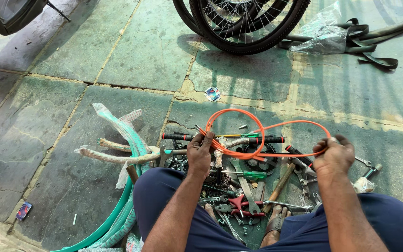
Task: The person threads a wire through an orange cable housing and connects it to a bicycle brake handle.
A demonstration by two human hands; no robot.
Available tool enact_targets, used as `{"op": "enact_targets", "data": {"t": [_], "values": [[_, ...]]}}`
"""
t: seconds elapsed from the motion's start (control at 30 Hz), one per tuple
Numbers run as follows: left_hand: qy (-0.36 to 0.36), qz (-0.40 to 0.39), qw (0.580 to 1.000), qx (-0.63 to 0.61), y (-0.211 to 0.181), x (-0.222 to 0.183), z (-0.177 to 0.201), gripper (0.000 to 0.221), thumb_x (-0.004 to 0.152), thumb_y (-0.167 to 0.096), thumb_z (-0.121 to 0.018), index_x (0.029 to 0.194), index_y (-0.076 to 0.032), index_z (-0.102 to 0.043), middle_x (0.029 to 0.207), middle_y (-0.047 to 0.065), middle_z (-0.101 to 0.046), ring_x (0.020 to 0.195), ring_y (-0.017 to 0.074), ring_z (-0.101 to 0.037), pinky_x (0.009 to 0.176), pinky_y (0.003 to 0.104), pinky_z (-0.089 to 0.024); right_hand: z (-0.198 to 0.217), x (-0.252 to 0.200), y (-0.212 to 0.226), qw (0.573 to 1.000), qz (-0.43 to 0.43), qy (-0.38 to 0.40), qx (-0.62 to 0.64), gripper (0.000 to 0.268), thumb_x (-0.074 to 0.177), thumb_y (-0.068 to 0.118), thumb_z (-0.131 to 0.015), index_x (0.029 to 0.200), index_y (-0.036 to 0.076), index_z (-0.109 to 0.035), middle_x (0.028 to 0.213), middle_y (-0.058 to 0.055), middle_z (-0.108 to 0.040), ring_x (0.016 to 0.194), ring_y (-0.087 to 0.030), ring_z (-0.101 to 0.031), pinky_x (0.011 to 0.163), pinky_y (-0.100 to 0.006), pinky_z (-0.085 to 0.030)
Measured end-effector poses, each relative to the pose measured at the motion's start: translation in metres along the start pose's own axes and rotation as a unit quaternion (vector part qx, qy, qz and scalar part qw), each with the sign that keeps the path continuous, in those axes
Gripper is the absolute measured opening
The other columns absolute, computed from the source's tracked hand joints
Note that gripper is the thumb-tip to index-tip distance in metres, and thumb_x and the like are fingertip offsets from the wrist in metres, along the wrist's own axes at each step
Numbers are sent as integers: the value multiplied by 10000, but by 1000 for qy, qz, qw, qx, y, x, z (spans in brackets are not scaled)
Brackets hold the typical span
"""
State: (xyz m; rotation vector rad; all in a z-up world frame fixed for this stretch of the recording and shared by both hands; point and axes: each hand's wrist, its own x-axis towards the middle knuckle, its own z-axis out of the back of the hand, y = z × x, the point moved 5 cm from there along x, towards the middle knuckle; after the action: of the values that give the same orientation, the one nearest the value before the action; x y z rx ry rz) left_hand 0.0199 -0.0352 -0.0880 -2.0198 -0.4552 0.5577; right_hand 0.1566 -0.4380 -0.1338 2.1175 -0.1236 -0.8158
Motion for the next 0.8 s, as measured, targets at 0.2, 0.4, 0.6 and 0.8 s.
{"op": "enact_targets", "data": {"t": [0.2,0.4,0.6,0.8], "values": [[13,2,997,-71,-4,0,2,166,946,-190,-762,1039,-54,-746,940,39,-747,849,117,-685,766,274,-569,16,30,-7,994,-12,-50,94,217,1040,79,-353,1149,123,-535,872,-104,-613,594,-187,-599,537,-322,-542],[25,-2,997,-67,0,-7,-4,142,936,-165,-772,1016,-49,-752,931,31,-743,823,106,-663,766,283,-588,14,9,12,993,32,-101,61,322,976,87,-305,1048,110,-618,840,-123,-631,470,-199,-584,468,-325,-544],[-58,-22,997,-39,-2,0,2,138,948,-181,-766,982,-48,-754,866,28,-706,774,116,-663,714,291,-585,-1,-16,44,966,254,-45,32,406,889,-126,-370,1178,23,-614,1047,-108,-677,650,-153,-647,592,-272,-599],[-50,10,997,-66,-3,9,6,134,916,-176,-771,987,-65,-748,899,14,-723,797,106,-691,727,290,-623,-3,-16,40,984,163,-72,16,311,946,-92,-390,1164,21,-581,1045,-136,-652,679,-147,-665,620,-242,-636]]}}
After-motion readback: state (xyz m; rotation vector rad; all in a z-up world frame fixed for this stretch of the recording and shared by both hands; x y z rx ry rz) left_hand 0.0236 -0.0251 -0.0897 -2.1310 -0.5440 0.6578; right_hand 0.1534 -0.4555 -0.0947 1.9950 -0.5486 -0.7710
